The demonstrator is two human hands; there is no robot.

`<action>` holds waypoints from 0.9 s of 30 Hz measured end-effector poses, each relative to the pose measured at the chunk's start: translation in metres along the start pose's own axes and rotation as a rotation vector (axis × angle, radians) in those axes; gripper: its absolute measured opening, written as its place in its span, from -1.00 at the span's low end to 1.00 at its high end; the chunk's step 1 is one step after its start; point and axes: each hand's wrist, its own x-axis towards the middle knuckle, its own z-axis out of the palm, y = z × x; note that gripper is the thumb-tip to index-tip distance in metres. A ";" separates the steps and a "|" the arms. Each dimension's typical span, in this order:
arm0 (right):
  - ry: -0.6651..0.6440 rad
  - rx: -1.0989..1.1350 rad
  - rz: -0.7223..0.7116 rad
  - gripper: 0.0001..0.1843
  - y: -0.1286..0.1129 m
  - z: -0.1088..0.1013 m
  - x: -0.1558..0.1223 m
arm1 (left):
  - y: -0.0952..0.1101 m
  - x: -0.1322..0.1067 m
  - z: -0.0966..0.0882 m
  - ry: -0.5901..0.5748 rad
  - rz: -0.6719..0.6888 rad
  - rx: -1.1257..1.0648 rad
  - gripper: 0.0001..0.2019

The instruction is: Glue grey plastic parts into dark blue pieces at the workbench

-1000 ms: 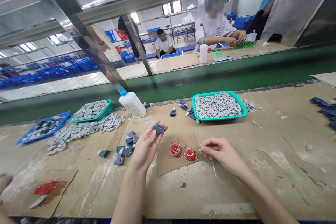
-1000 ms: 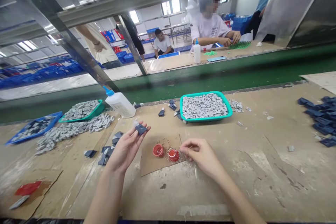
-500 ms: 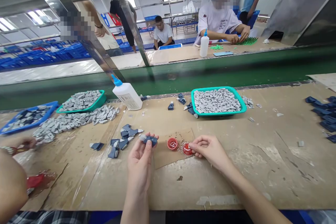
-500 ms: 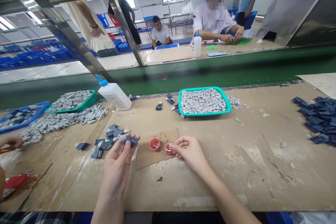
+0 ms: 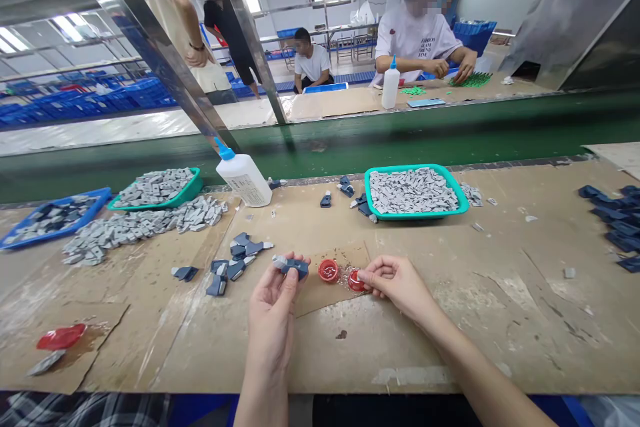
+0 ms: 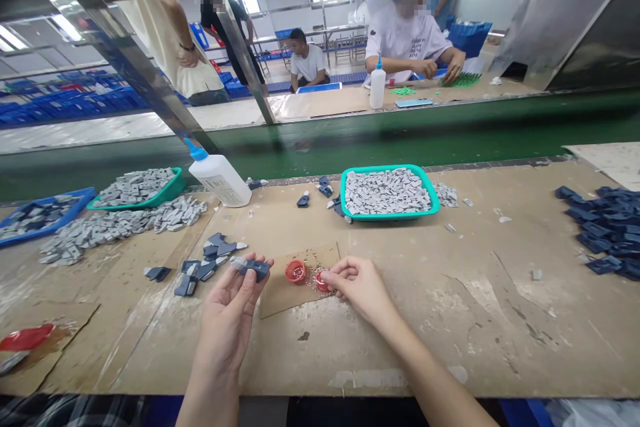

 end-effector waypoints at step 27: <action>0.002 -0.025 -0.004 -0.61 0.000 -0.001 -0.003 | -0.003 -0.010 0.000 -0.011 -0.053 -0.025 -0.61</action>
